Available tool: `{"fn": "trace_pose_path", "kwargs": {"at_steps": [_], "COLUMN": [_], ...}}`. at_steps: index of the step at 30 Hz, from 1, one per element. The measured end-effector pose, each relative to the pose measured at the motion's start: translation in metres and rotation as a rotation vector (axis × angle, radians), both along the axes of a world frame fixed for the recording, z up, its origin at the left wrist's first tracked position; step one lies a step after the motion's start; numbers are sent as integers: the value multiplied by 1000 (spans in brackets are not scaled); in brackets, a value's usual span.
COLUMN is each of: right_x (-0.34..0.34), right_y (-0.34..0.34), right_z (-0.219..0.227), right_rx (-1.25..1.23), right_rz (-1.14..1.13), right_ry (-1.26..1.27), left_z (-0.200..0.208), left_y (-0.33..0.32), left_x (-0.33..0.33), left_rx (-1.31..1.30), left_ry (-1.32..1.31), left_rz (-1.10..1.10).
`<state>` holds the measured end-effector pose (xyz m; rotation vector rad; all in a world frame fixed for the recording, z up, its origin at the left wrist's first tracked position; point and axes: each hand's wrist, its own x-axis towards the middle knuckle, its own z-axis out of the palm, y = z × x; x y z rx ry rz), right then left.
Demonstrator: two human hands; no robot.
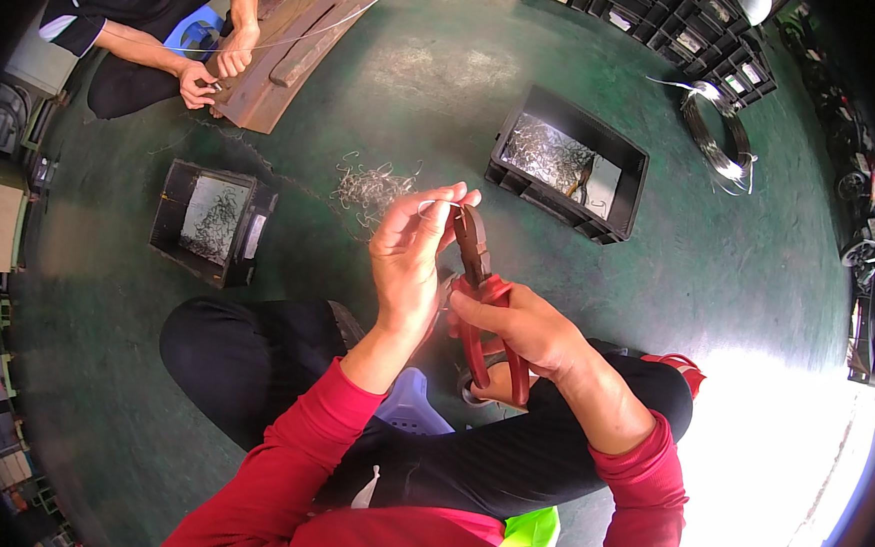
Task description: The person sits on a low stool and repeatedly picks up small metal wire pieces from a pile on the floor. Using two pliers, they bend each wire piece into a loop and drop it into a black plastic crate. Another person works nearby on a wooden board.
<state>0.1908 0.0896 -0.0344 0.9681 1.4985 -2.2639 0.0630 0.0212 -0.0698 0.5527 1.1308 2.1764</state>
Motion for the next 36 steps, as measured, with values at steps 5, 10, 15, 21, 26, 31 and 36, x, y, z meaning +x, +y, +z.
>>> {"fn": "trace_pose_path", "kwargs": {"at_steps": [5, 10, 15, 21, 26, 31, 36], "right_x": [1, 2, 5, 17, 22, 26, 28], "right_y": [0, 0, 10, 32, 41, 45, 46], "right_z": [1, -2, -6, 9, 9, 3, 0], "right_rx": [-31, -39, 25, -111, -91, -68, -218], "right_rz": [-10, -17, -35, -343, -542, -578, -579], "right_ry": [-2, -23, -11, 135, 116, 98, 129], "left_z": [-2, 1, -52, -217, -286, -287, -265], "left_y": [1, 2, 0, -40, -115, -102, -105], "left_x": [2, 4, -6, 5, 38, 14, 5], "left_rx": [13, 42, 16, -1106, -1503, -1542, -1494], "left_ry": [54, 75, 123, 841, 1405, 1269, 1278], "left_rz": [34, 32, 24, -257, -670, -761, -656]}}
